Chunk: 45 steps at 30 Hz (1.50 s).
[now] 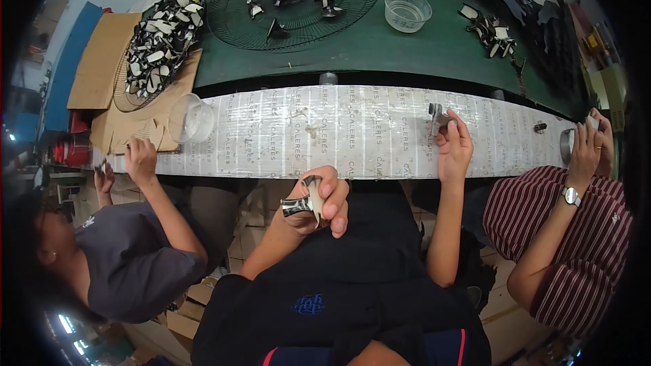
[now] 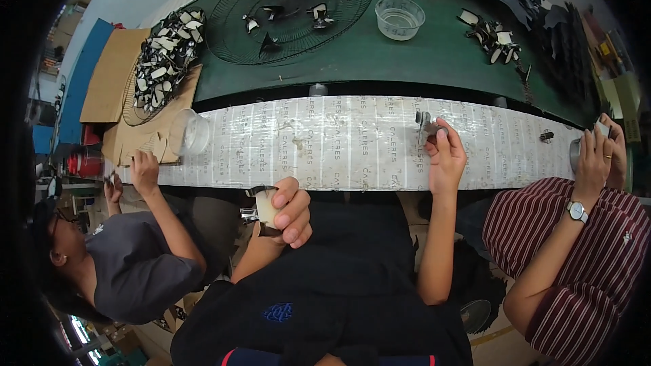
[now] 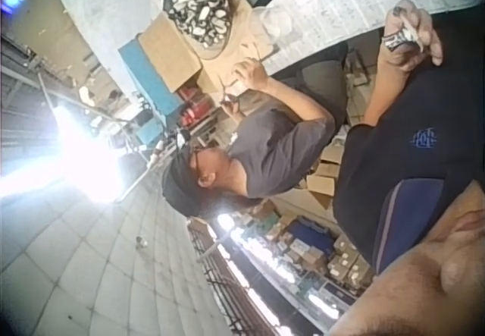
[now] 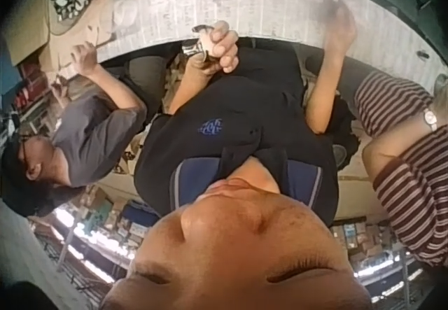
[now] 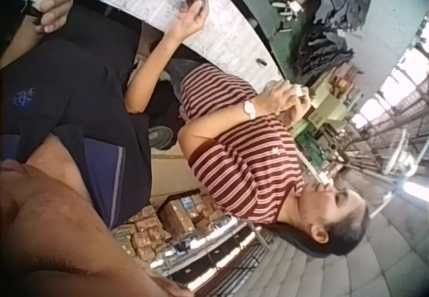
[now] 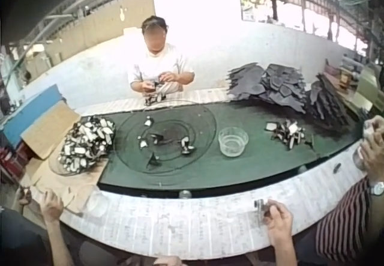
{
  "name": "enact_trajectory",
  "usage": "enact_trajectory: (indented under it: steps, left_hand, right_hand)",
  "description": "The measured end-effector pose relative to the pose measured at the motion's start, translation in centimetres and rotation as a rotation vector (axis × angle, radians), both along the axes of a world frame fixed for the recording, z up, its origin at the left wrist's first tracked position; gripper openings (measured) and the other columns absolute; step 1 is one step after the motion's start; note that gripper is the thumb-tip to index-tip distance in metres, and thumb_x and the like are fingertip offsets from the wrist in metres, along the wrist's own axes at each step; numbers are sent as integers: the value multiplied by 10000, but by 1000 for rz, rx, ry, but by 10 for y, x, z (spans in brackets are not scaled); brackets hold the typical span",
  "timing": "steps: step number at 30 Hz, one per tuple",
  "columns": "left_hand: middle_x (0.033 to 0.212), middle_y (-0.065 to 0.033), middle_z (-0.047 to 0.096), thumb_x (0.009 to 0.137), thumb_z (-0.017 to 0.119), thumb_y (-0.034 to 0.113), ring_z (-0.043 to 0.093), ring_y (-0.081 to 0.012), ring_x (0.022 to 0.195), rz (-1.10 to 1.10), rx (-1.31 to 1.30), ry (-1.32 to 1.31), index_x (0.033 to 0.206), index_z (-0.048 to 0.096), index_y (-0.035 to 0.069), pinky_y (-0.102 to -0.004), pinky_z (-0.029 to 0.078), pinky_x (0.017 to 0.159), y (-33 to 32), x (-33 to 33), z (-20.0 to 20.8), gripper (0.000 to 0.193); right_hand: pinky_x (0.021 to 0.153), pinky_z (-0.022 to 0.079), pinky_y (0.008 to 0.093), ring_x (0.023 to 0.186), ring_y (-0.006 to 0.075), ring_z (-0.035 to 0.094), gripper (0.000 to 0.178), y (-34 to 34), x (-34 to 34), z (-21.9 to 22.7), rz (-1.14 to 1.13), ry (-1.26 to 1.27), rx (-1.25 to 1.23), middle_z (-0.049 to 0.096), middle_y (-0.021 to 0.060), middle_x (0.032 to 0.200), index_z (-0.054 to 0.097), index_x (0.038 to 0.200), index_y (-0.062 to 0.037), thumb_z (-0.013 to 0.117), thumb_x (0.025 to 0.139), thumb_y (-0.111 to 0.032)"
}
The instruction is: Assembling and cleaning small components for shoe manufacturing at a workbench.
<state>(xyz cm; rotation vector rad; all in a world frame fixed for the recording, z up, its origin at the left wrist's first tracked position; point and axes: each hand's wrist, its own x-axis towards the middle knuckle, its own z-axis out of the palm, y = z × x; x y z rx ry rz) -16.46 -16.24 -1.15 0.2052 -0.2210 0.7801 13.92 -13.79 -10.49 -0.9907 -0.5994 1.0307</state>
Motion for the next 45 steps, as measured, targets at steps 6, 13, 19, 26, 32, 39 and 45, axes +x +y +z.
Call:
enact_trajectory:
  steps: [6,13,19,26,32,39,45]
  left_hand:
    - [913,-135,634,898,690,149,691,-310,851,22,55,105,1061,540,3,-410,589,679,0,4,0,266]
    - [1091,-155,664,953,610,155,676,-238,961,-77,360,825,1246,528,-62,-321,548,837,23,5,-19,374]
    - [1151,-159,636,960,565,95,651,-263,1037,193,265,952,1256,514,-30,-352,547,841,40,23,-3,325]
    - [1175,-117,626,945,626,138,623,-209,1031,288,342,945,1231,529,-21,-348,521,876,48,32,-4,341]
    - [1141,-83,623,940,638,121,590,-150,1043,296,379,965,1240,529,-23,-288,475,920,40,36,6,350]
    - [1164,-83,611,941,626,85,583,-148,1064,278,319,963,1256,521,-23,-289,463,940,33,31,6,350]
    - [1191,-112,607,936,641,126,602,-202,1082,340,373,961,1258,507,-30,-328,488,942,28,24,3,382]
  right_hand:
    - [767,503,243,883,107,608,297,3,-2,4,16,-26,-39,648,54,1089,602,1232,11,598,970,-130]
    - [774,521,247,926,117,624,270,-3,1,-2,15,-33,-39,649,59,1104,618,1214,-3,587,965,-101]
    - [811,520,264,932,124,617,251,-25,-22,63,-2,-131,48,647,79,1088,626,1171,15,597,951,-104]
    - [752,566,340,917,291,671,340,-56,-70,140,86,-987,455,637,179,1102,675,1078,-4,723,748,59]
    - [727,562,343,888,301,660,408,-53,-76,140,100,-1170,523,609,179,1124,668,1103,3,733,705,70]
    - [729,565,318,905,280,675,329,-58,-81,146,132,-1010,503,638,182,1100,681,1069,5,730,749,58]
    - [798,544,330,946,274,675,231,-60,-64,138,255,-630,496,670,189,1075,695,1036,-4,707,805,0]
